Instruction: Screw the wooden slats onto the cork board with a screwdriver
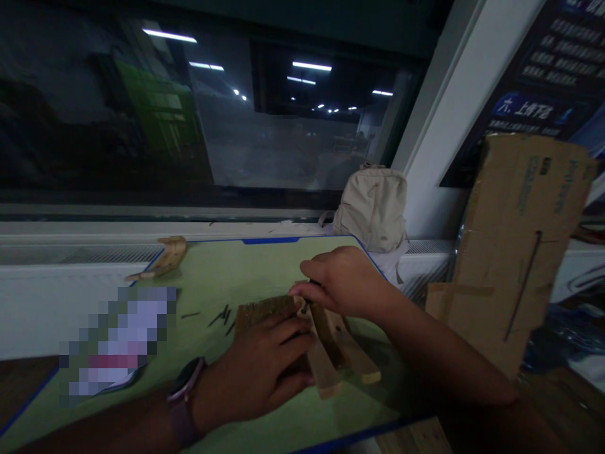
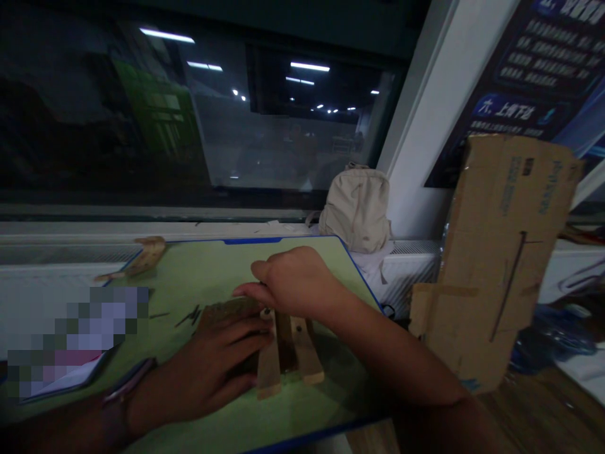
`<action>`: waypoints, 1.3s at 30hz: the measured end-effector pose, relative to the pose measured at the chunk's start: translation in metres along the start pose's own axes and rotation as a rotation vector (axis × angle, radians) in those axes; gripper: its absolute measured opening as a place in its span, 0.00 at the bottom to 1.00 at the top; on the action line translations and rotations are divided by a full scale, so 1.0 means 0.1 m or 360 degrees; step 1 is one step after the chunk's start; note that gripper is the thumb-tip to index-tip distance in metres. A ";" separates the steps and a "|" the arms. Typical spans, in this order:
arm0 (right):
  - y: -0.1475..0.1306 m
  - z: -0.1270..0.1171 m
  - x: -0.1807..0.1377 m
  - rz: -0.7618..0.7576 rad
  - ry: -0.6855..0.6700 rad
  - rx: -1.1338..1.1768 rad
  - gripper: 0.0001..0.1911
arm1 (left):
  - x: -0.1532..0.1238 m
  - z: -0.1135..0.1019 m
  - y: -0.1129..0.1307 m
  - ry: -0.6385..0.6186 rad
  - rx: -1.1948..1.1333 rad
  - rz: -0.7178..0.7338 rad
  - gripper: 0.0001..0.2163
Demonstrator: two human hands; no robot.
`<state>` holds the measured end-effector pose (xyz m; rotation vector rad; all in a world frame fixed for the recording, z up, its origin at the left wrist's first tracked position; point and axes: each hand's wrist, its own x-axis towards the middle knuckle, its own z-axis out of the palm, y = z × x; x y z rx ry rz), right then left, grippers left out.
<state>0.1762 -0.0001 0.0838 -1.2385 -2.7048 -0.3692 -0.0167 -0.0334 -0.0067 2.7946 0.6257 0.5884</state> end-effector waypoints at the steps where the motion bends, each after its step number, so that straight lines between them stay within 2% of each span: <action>1: -0.01 0.02 0.00 -0.0006 0.0027 0.0022 0.28 | 0.00 0.00 0.00 -0.0001 -0.0005 0.0002 0.13; 5: 0.02 0.04 -0.03 -0.0124 0.0086 0.0338 0.17 | 0.01 0.00 0.00 0.0006 -0.0029 0.0003 0.14; 9: 0.12 0.02 -0.05 -0.0340 -0.0023 0.0800 0.07 | 0.00 0.01 0.00 -0.0024 -0.0031 -0.0015 0.14; 12: 0.16 0.04 -0.01 -0.0374 -0.0008 0.0837 0.03 | 0.00 0.01 0.00 -0.0038 -0.0034 -0.0021 0.13; 15: 0.14 0.07 0.03 -0.0161 0.0069 0.0563 0.11 | -0.01 0.02 0.00 -0.0021 -0.0032 -0.0009 0.13; 19: 0.07 0.06 0.04 0.0065 0.0020 0.0171 0.24 | -0.01 0.02 -0.01 -0.0009 -0.0008 -0.0007 0.13; 22: 0.06 0.02 0.00 0.0004 0.0031 0.0219 0.22 | 0.00 0.01 -0.01 -0.0012 -0.0012 -0.0011 0.13; 27: 0.10 -0.01 -0.03 -0.0356 0.0015 0.0752 0.08 | 0.00 0.01 0.00 0.0003 -0.0018 -0.0001 0.13; 29: 0.11 0.00 -0.02 -0.0389 0.0002 0.0830 0.06 | 0.00 0.01 0.00 0.0016 -0.0018 0.0006 0.12; 31: 0.11 0.02 0.00 -0.0337 0.0039 0.0760 0.04 | -0.01 0.01 0.00 0.0044 -0.0004 0.0019 0.12; 36: 0.09 0.08 0.04 -0.0079 0.0153 0.0182 0.21 | -0.01 0.01 0.00 0.0026 0.0028 0.0012 0.13; 39: 0.10 0.09 0.04 -0.0044 0.0114 0.0087 0.25 | -0.01 0.02 0.00 0.0000 0.0031 -0.0005 0.14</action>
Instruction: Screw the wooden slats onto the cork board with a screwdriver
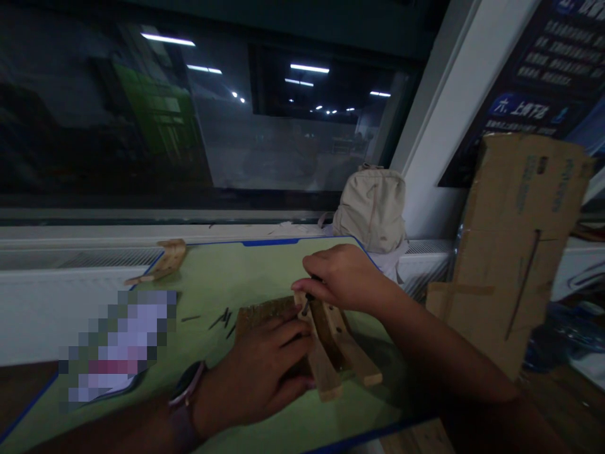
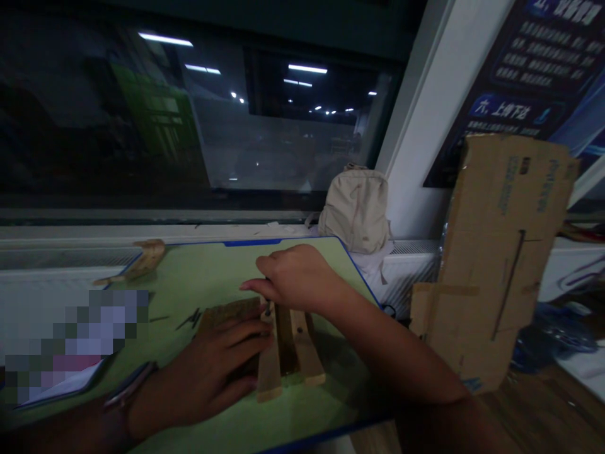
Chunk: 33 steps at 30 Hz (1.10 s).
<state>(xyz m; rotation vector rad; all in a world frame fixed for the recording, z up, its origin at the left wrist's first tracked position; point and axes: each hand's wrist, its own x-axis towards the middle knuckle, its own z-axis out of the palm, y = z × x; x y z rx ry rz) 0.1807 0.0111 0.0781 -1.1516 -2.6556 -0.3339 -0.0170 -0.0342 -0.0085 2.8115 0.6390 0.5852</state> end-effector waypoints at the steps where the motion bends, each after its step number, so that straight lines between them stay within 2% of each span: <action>1: 0.00 0.00 -0.01 -0.0009 -0.0010 0.0031 0.25 | 0.00 0.00 0.00 0.0004 -0.0003 0.0004 0.15; 4: 0.01 -0.03 -0.04 -0.0161 -0.0015 0.0346 0.17 | 0.01 0.00 0.00 0.0019 -0.0042 0.0010 0.14; 7: 0.03 -0.08 -0.07 -0.0385 -0.0128 0.0775 0.10 | 0.02 0.00 0.00 0.0014 -0.0072 0.0009 0.14; 10: 0.04 -0.13 -0.07 -0.0444 -0.0242 0.0953 0.07 | 0.02 -0.01 -0.01 -0.0013 -0.0074 0.0012 0.13; 13: 0.05 -0.12 -0.06 -0.0398 -0.0229 0.0935 0.05 | 0.02 -0.02 -0.01 -0.0025 -0.0065 0.0003 0.13; 16: 0.05 -0.06 -0.04 -0.0366 -0.0090 0.0728 0.03 | 0.02 0.00 -0.01 -0.0009 -0.0049 -0.0004 0.14; 19: 0.04 0.01 0.00 -0.0254 0.0014 0.0330 0.11 | 0.01 0.00 -0.02 -0.0019 -0.0054 -0.0018 0.14; 21: 0.01 0.02 0.00 -0.0107 -0.0021 0.0107 0.18 | 0.01 0.00 -0.01 -0.0033 -0.0067 -0.0026 0.14; 23: -0.02 -0.01 -0.02 0.0002 -0.0092 0.0014 0.21 | 0.01 -0.01 0.00 -0.0038 -0.0070 -0.0035 0.13; 27: -0.05 -0.11 -0.09 -0.0074 -0.0101 0.0264 0.11 | 0.02 -0.02 0.01 -0.0030 -0.0091 -0.0025 0.13; 30: -0.03 -0.13 -0.11 -0.0188 -0.0056 0.0473 0.10 | 0.02 -0.02 0.00 -0.0020 -0.0078 -0.0012 0.13; 33: -0.01 -0.12 -0.08 -0.0290 -0.0108 0.0634 0.09 | 0.03 -0.02 0.00 -0.0001 -0.0069 0.0002 0.14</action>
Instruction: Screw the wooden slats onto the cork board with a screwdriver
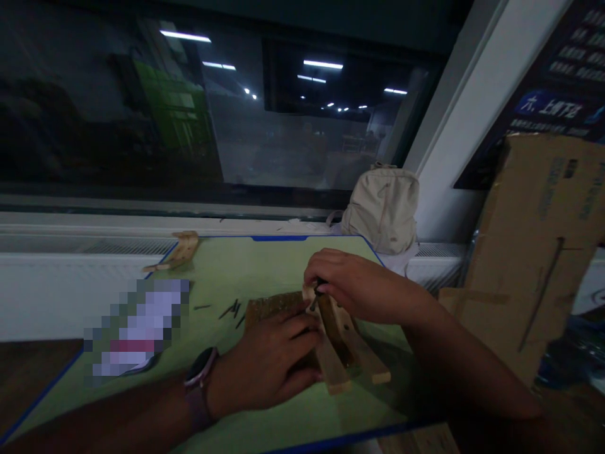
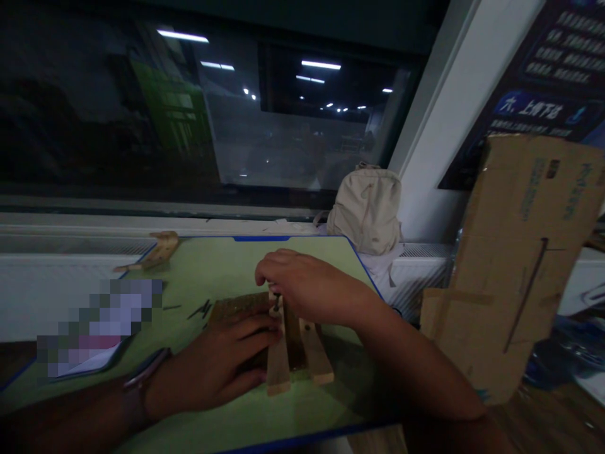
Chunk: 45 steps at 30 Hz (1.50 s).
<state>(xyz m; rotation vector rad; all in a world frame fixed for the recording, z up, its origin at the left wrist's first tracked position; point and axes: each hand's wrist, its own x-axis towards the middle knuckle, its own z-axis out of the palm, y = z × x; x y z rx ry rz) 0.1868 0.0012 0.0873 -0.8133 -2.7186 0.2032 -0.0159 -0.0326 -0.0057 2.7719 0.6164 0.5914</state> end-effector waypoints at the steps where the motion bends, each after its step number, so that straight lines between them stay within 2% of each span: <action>1: 0.01 0.00 0.01 -0.0013 -0.0016 0.0041 0.09 | 0.00 0.00 0.00 0.0006 0.0000 0.0002 0.14; 8: 0.04 0.03 -0.02 0.0029 -0.0127 0.0234 0.15 | 0.00 0.00 0.01 -0.0009 0.0010 0.0001 0.14; 11: 0.04 0.00 -0.05 0.0043 -0.0117 0.0246 0.14 | 0.01 0.01 0.00 -0.0007 -0.0004 0.0001 0.14; 17: 0.02 -0.01 -0.02 0.0215 0.0041 -0.0230 0.04 | 0.01 0.01 0.01 -0.0029 0.0064 -0.0009 0.14; 20: 0.03 0.06 0.03 0.0310 0.0057 -0.0522 0.13 | 0.01 0.01 0.01 -0.0036 0.0066 -0.0027 0.14; 22: 0.04 0.10 0.06 0.0354 0.0073 -0.0592 0.14 | 0.01 0.01 0.01 -0.0040 0.0061 -0.0035 0.14; 26: 0.07 0.05 0.01 0.0207 0.0069 -0.0264 0.09 | 0.02 0.02 0.00 -0.0056 0.0065 -0.0044 0.13; 29: 0.07 -0.02 -0.05 0.0050 -0.0041 0.0066 0.07 | 0.02 0.02 0.00 -0.0076 0.0065 -0.0039 0.14; 32: 0.08 -0.05 -0.06 0.0006 -0.0054 0.0143 0.06 | 0.01 0.03 -0.01 -0.0079 0.0051 -0.0027 0.14; 35: 0.10 0.00 -0.03 0.0039 0.0081 -0.0027 0.04 | 0.00 0.03 -0.01 -0.0066 0.0056 -0.0030 0.14; 41: 0.12 0.13 0.08 0.0374 0.0097 -0.0725 0.16 | 0.01 0.02 0.00 -0.0046 0.0047 -0.0018 0.14; 43: 0.12 0.12 0.08 0.0443 0.0063 -0.0754 0.15 | 0.02 0.02 0.00 -0.0010 0.0044 0.0010 0.14; 45: 0.12 0.08 0.05 0.0434 0.0031 -0.0606 0.13 | 0.02 0.02 0.00 0.0002 0.0038 0.0018 0.14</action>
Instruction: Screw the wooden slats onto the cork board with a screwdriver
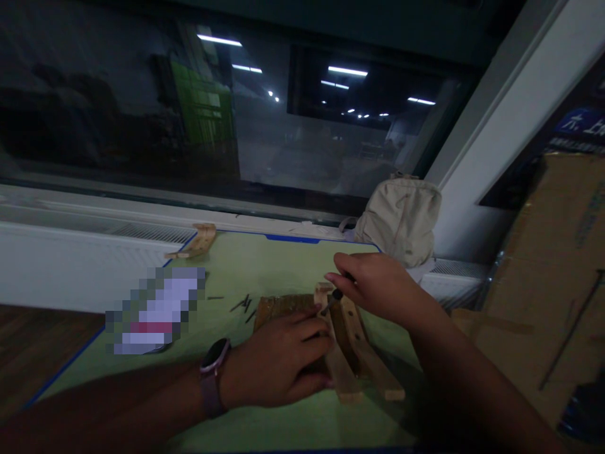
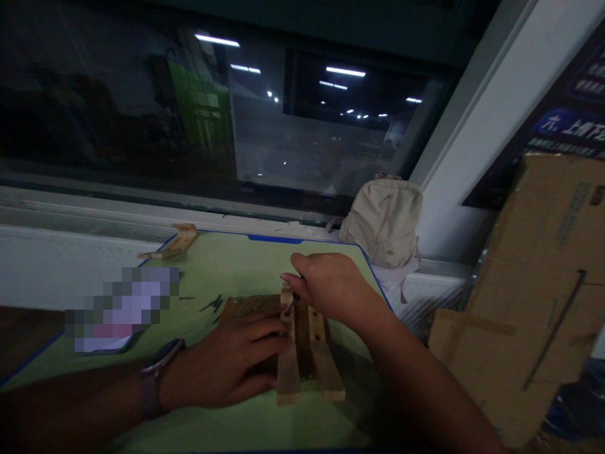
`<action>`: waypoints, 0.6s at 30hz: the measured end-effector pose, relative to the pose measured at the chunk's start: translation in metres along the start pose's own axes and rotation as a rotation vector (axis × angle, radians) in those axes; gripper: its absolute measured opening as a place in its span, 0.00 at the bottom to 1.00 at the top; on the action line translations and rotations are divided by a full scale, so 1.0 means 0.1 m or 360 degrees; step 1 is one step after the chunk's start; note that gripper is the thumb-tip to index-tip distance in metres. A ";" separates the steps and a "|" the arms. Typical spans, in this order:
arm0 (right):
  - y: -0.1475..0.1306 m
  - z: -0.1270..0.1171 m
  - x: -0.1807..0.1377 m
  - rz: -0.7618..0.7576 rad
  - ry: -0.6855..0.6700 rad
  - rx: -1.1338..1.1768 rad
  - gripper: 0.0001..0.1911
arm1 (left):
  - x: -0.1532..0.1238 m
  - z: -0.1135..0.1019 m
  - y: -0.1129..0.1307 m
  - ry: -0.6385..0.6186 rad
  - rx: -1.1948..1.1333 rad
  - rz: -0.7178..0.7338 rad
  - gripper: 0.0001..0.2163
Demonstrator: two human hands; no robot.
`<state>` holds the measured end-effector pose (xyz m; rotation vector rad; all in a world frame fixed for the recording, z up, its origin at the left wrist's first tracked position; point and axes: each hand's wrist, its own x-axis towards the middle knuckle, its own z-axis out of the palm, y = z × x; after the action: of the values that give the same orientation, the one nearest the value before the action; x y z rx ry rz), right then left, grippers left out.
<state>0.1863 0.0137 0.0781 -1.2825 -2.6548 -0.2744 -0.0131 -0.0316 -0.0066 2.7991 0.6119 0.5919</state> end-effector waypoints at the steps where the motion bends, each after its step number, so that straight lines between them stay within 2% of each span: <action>1: 0.02 -0.03 -0.02 -0.0051 -0.0022 0.0133 0.11 | 0.00 0.00 0.00 -0.0004 -0.0005 -0.0003 0.13; 5: 0.08 -0.14 -0.12 -0.0368 -0.0141 0.0697 0.06 | -0.01 0.01 -0.01 -0.0040 0.0003 -0.0021 0.14; 8: 0.07 -0.19 -0.16 -0.0464 -0.0239 0.0814 0.06 | -0.01 0.01 -0.01 -0.0044 0.0019 -0.0027 0.15; 13: -0.01 -0.20 -0.17 -0.0420 -0.0198 0.0715 0.06 | -0.03 0.01 -0.01 -0.0002 0.0003 -0.0015 0.16; 16: -0.04 -0.16 -0.16 -0.0297 -0.0103 0.0478 0.03 | -0.03 0.02 -0.02 0.0011 0.0015 -0.0013 0.16; 18: -0.04 -0.14 -0.13 -0.0158 -0.0027 0.0215 0.10 | -0.03 0.02 -0.02 0.0003 0.0025 -0.0014 0.16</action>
<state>0.1923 -0.0013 0.0879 -1.1197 -2.7032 -0.0961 -0.0153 -0.0315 -0.0098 2.8094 0.6316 0.5908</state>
